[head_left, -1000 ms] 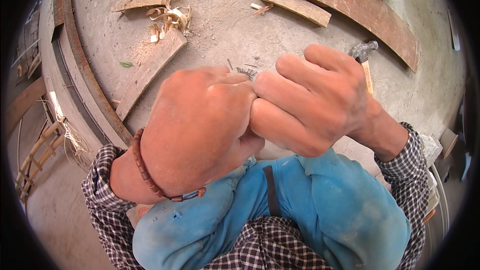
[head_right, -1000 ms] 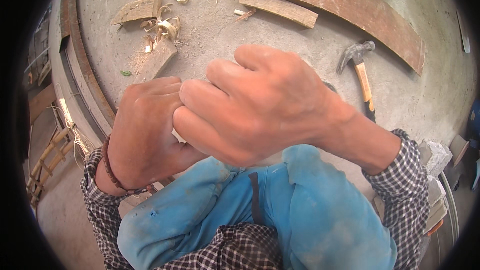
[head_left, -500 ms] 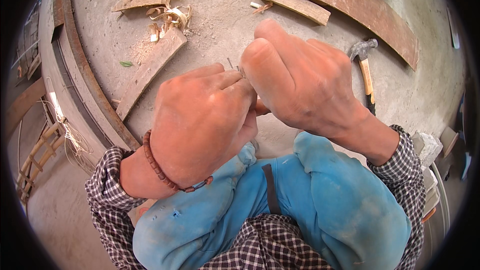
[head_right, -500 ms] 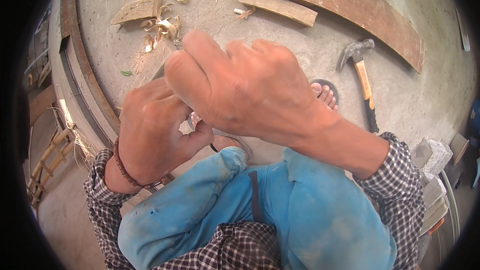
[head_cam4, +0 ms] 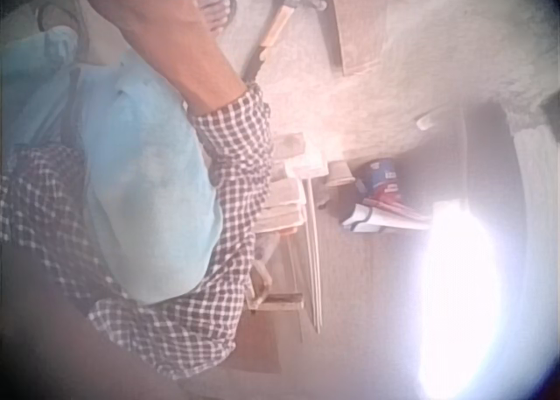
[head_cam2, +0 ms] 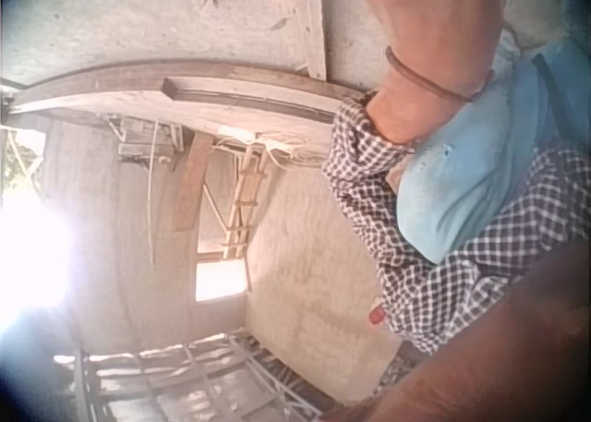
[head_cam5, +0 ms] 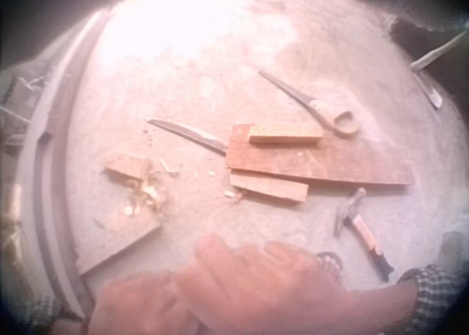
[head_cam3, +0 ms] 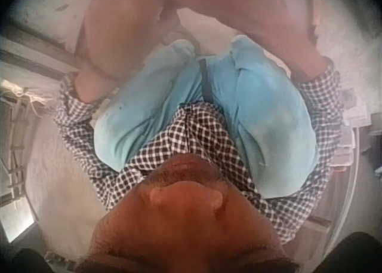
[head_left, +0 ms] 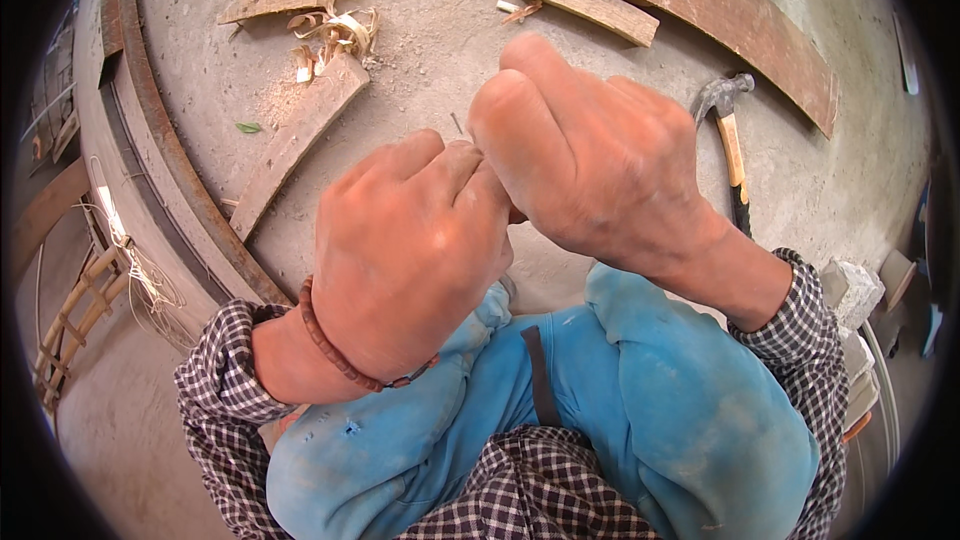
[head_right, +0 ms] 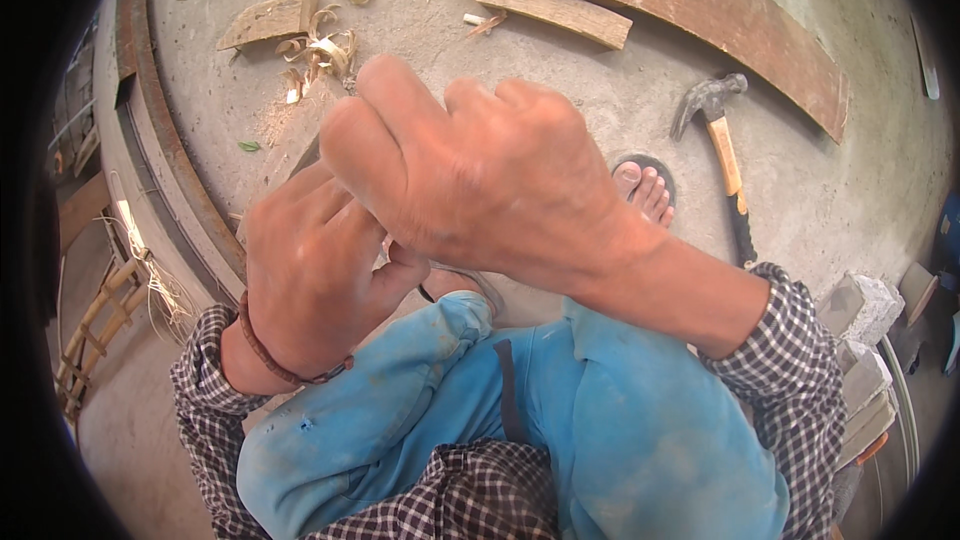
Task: The person is cutting a piece of wood using a hand saw. They hold the wood steady with one hand while sawing with the other, creating wood shavings on the floor.
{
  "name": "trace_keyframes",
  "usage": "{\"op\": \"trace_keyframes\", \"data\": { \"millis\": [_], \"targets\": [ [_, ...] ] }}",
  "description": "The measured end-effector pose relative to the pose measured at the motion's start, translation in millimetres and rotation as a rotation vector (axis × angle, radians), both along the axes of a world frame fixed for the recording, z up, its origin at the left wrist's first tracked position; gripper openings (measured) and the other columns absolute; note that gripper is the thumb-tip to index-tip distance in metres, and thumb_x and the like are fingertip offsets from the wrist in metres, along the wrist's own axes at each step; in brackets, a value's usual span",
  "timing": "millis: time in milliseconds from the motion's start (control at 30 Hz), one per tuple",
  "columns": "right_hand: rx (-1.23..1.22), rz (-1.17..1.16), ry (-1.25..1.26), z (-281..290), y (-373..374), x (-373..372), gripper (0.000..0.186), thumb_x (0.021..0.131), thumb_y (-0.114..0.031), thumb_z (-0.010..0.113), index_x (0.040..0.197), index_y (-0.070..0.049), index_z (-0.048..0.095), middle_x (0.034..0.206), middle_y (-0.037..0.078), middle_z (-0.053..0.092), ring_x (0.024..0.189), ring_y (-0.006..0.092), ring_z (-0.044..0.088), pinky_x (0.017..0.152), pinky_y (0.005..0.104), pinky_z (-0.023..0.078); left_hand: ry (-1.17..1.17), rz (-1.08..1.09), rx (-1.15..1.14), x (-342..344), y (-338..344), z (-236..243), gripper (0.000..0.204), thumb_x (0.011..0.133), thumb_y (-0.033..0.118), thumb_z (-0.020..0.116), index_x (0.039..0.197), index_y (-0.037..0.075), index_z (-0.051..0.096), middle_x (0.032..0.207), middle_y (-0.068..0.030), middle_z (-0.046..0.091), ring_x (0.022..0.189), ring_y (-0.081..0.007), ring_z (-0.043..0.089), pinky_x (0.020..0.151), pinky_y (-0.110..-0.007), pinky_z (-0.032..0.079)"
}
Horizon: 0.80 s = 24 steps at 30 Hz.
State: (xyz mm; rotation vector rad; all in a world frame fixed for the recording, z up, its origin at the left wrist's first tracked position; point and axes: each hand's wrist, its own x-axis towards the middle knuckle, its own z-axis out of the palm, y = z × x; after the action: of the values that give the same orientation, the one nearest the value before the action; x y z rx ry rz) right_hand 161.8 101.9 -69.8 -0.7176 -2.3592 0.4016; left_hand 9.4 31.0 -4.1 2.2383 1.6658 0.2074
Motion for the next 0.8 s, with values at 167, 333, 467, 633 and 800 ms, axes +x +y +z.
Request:
{"op": "trace_keyframes", "data": {
  "millis": [167,333,467,633,800],
  "targets": [
    [-0.001,-0.047,-0.001,-2.0,0.9,-1.9,0.021,0.075,-0.014,0.071,0.086,-0.010,0.053,0.082,0.005,0.057,0.047,0.0158,0.051,0.041,0.0302,0.040,0.015,-0.057,0.093,-1.9,-3.2,-5.8,0.012,0.067,0.003,0.068,0.074,0.004,0.058,0.074,-0.0069,0.055,0.069,-0.0224,0.055,0.059,-0.036,0.049],
    [-0.024,-0.069,-0.011,-1.1,2.4,-1.9,0.026,0.074,-0.020,0.075,0.087,-0.011,0.054,0.082,0.004,0.056,0.049,0.0168,0.052,0.043,0.0309,0.041,0.046,-0.066,0.165,-1.0,-3.6,-6.0,0.014,0.068,0.002,0.069,0.079,0.002,0.060,0.076,-0.0079,0.055,0.071,-0.0236,0.056,0.061,-0.037,0.050],
    [-0.086,-0.063,0.052,-2.1,11.6,2.9,0.049,0.072,-0.045,0.084,0.089,-0.011,0.053,0.078,0.002,0.050,0.057,0.0155,0.052,0.045,0.0292,0.040,-0.072,-0.021,0.141,-10.0,1.6,9.9,0.015,0.075,0.002,0.073,0.084,0.003,0.062,0.081,-0.0088,0.062,0.073,-0.0284,0.063,0.064,-0.041,0.052],
    [-0.031,-0.032,0.198,-9.1,25.7,22.3,0.072,0.056,-0.062,0.089,0.089,-0.012,0.049,0.075,0.000,0.045,0.064,0.0117,0.048,0.047,0.0239,0.036,-0.443,0.194,0.001,-46.0,-8.5,13.7,0.024,0.087,0.026,0.055,0.082,0.004,0.050,0.075,-0.0079,0.049,0.066,-0.0191,0.047,0.061,-0.035,0.041],
    [-0.018,0.057,0.264,-5.9,30.2,31.3,0.076,0.054,-0.057,0.093,0.091,-0.012,0.044,0.073,-0.002,0.043,0.059,0.0093,0.041,0.047,0.0199,0.032,-0.627,0.397,-0.161,-41.6,-9.8,19.2,0.040,0.095,0.044,0.042,0.084,0.007,0.043,0.074,-0.0047,0.043,0.067,-0.0125,0.039,0.061,-0.030,0.036]
  ]
}}
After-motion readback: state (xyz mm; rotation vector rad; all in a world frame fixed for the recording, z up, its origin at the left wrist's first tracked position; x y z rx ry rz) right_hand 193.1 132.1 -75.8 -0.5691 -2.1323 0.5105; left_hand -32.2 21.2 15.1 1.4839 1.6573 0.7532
